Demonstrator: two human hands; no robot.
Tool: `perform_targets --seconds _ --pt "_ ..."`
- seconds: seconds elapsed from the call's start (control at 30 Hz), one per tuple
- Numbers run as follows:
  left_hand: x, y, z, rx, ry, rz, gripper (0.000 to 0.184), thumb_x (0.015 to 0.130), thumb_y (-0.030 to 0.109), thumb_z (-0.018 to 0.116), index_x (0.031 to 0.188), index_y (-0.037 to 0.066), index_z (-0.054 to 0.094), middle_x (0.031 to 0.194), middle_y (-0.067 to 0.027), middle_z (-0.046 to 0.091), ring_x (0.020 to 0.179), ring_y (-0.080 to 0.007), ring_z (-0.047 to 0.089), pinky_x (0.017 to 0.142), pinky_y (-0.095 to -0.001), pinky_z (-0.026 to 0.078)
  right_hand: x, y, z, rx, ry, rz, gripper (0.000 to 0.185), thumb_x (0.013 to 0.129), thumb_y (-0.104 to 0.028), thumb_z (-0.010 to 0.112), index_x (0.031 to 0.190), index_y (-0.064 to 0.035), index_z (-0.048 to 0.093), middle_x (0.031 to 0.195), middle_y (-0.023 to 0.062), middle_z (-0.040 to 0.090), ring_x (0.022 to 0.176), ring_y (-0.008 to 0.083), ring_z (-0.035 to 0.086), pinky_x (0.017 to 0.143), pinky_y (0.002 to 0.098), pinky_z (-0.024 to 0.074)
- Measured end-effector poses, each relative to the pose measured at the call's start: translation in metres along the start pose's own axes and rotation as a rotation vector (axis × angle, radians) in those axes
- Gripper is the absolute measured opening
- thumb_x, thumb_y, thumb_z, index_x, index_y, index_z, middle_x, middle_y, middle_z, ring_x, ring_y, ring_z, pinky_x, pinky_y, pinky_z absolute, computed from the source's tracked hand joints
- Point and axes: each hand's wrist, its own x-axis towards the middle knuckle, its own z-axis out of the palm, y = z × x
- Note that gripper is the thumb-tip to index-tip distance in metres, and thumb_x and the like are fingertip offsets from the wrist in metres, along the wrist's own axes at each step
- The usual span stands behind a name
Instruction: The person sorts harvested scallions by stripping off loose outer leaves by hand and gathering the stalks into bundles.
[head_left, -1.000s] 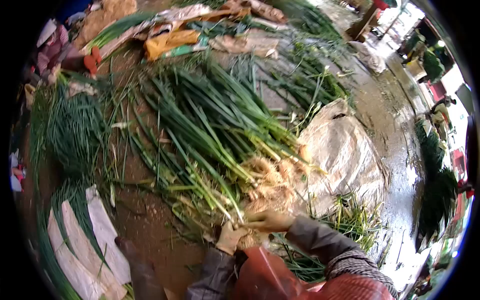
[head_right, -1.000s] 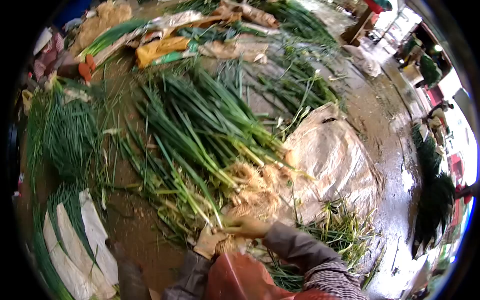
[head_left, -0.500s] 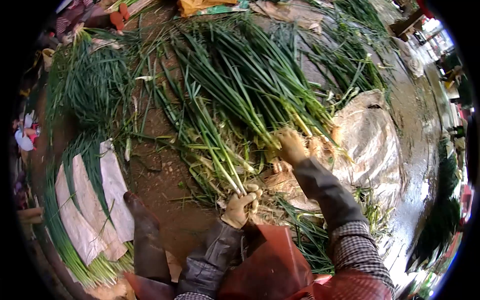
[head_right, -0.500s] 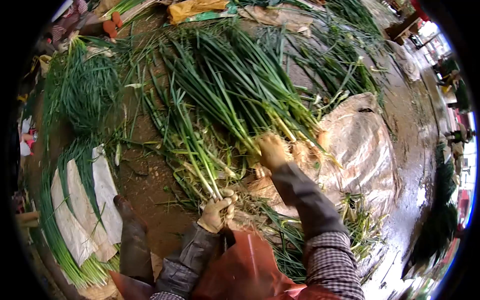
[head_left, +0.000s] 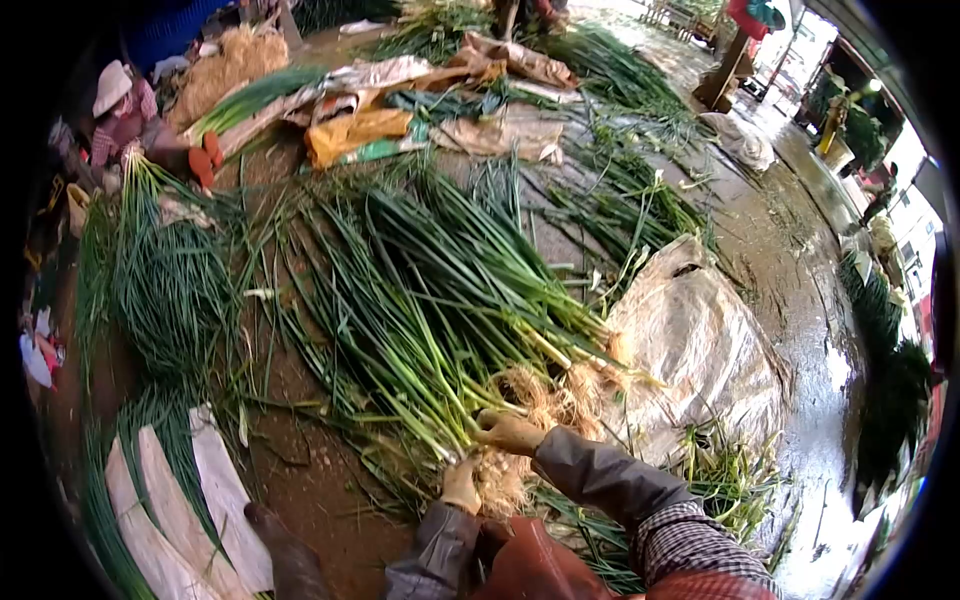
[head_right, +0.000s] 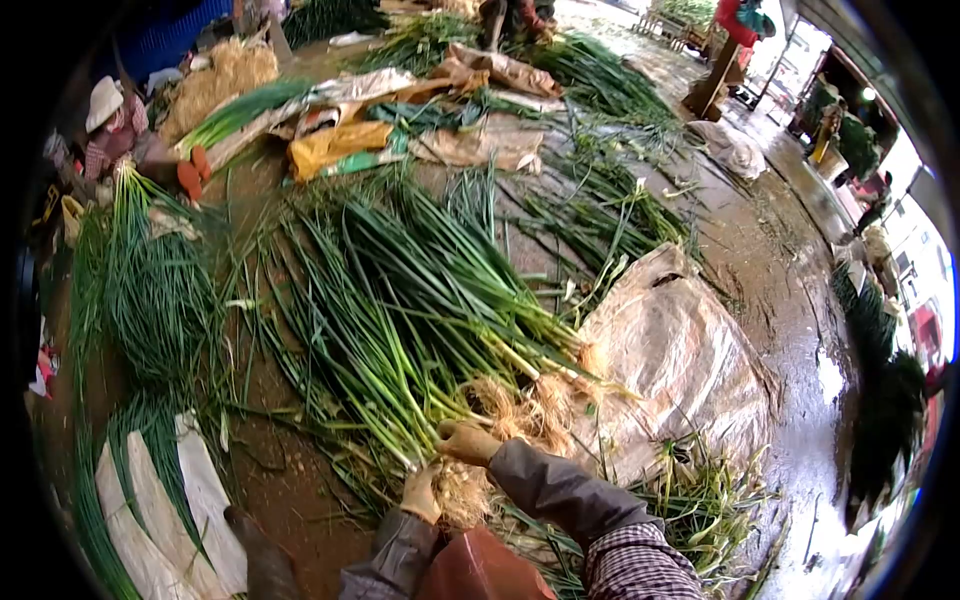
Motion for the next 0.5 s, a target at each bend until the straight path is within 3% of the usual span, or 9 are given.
perform_targets --seconds 0.1,0.17,0.2,0.23,0.27,0.3,0.4,0.43,0.5 --pt "-0.024 0.010 -0.013 -0.008 -0.127 0.060 0.033 0.093 0.017 0.053 0.123 0.004 0.055 0.109 -0.0089 0.062 0.062 -0.0103 0.048 0.051 -0.0255 0.046 0.029 0.047 -0.033 -0.370 0.388 -0.108 0.014 0.089 -0.020 0.061 0.085 -0.0063 0.062 0.071 0.0069 0.060 0.056 0.0146 0.055 0.051 0.0309 0.0492" --pt "-0.046 0.018 -0.010 -0.035 -0.112 0.101 0.035 0.090 0.019 0.057 0.122 0.005 0.056 0.100 -0.0068 0.065 0.060 -0.0096 0.052 0.045 -0.0221 0.047 0.026 0.031 -0.036 -0.048 0.326 -0.160 0.013 0.089 -0.017 0.059 0.087 -0.0046 0.061 0.071 0.0069 0.060 0.057 0.0135 0.055 0.051 0.0273 0.0486" --pt "-0.042 0.010 -0.016 -0.003 -0.145 0.176 0.032 0.090 0.016 0.056 0.120 0.006 0.058 0.100 -0.0077 0.066 0.065 -0.0092 0.055 0.046 -0.0225 0.046 0.013 0.006 -0.034 -0.165 0.205 0.007 0.018 0.090 -0.014 0.058 0.105 -0.0031 0.060 0.079 0.0081 0.061 0.063 0.0136 0.057 0.056 0.0262 0.0496" --pt "-0.045 0.007 -0.015 0.001 -0.150 0.175 0.032 0.090 0.016 0.056 0.120 0.006 0.058 0.100 -0.0077 0.066 0.065 -0.0092 0.055 0.046 -0.0225 0.046 -0.004 -0.018 -0.024 0.281 0.018 0.164 0.032 0.091 -0.014 0.056 0.122 -0.0049 0.054 0.090 0.0087 0.061 0.073 0.0135 0.057 0.062 0.0259 0.0499" --pt "-0.047 0.006 -0.012 0.080 -0.165 0.168 0.029 0.089 0.013 0.057 0.116 0.005 0.059 0.098 -0.0071 0.066 0.064 -0.0086 0.055 0.046 -0.0222 0.045 0.000 -0.013 -0.003 0.422 -0.096 0.072 0.041 0.091 -0.018 0.058 0.130 -0.0067 0.049 0.096 0.0089 0.060 0.079 0.0138 0.055 0.066 0.0251 0.0493" --pt "-0.049 0.005 -0.009 0.158 -0.180 0.164 0.025 0.088 0.010 0.058 0.112 0.005 0.061 0.095 -0.0065 0.067 0.064 -0.0080 0.056 0.046 -0.0219 0.044 -0.004 -0.018 0.011 0.647 -0.229 0.151 0.043 0.091 -0.020 0.058 0.131 -0.0065 0.048 0.099 0.0081 0.059 0.084 0.0137 0.054 0.067 0.0236 0.0465" --pt "-0.037 -0.019 -0.023 0.205 -0.149 0.287 0.017 0.086 0.007 0.060 0.103 0.005 0.062 0.083 -0.0039 0.064 0.059 -0.0087 0.055 0.045 -0.0220 0.043 -0.007 -0.031 0.021 0.535 -0.223 0.076 0.023 0.091 -0.028 0.061 0.093 -0.0051 0.058 0.070 0.0044 0.058 0.058 0.0108 0.051 0.050 0.0244 0.0419" --pt "-0.046 -0.011 -0.015 0.070 -0.074 0.166 0.014 0.088 0.007 0.059 0.101 0.005 0.062 0.079 -0.0032 0.063 0.057 -0.0094 0.054 0.046 -0.0239 0.043 -0.007 -0.030 0.026 0.607 -0.182 0.020 0.024 0.091 -0.029 0.062 0.085 -0.0059 0.056 0.064 0.0028 0.055 0.053 0.0097 0.048 0.047 0.0245 0.0397" --pt "-0.053 -0.006 -0.014 -0.077 0.017 0.055 0.012 0.089 0.008 0.057 0.100 0.005 0.062 0.075 -0.0025 0.062 0.056 -0.0102 0.054 0.046 -0.0257 0.043 -0.008 -0.022 0.033 0.614 -0.146 0.042 0.025 0.090 -0.029 0.062 0.085 -0.0053 0.056 0.066 0.0029 0.055 0.054 0.0091 0.048 0.047 0.0241 0.0391"
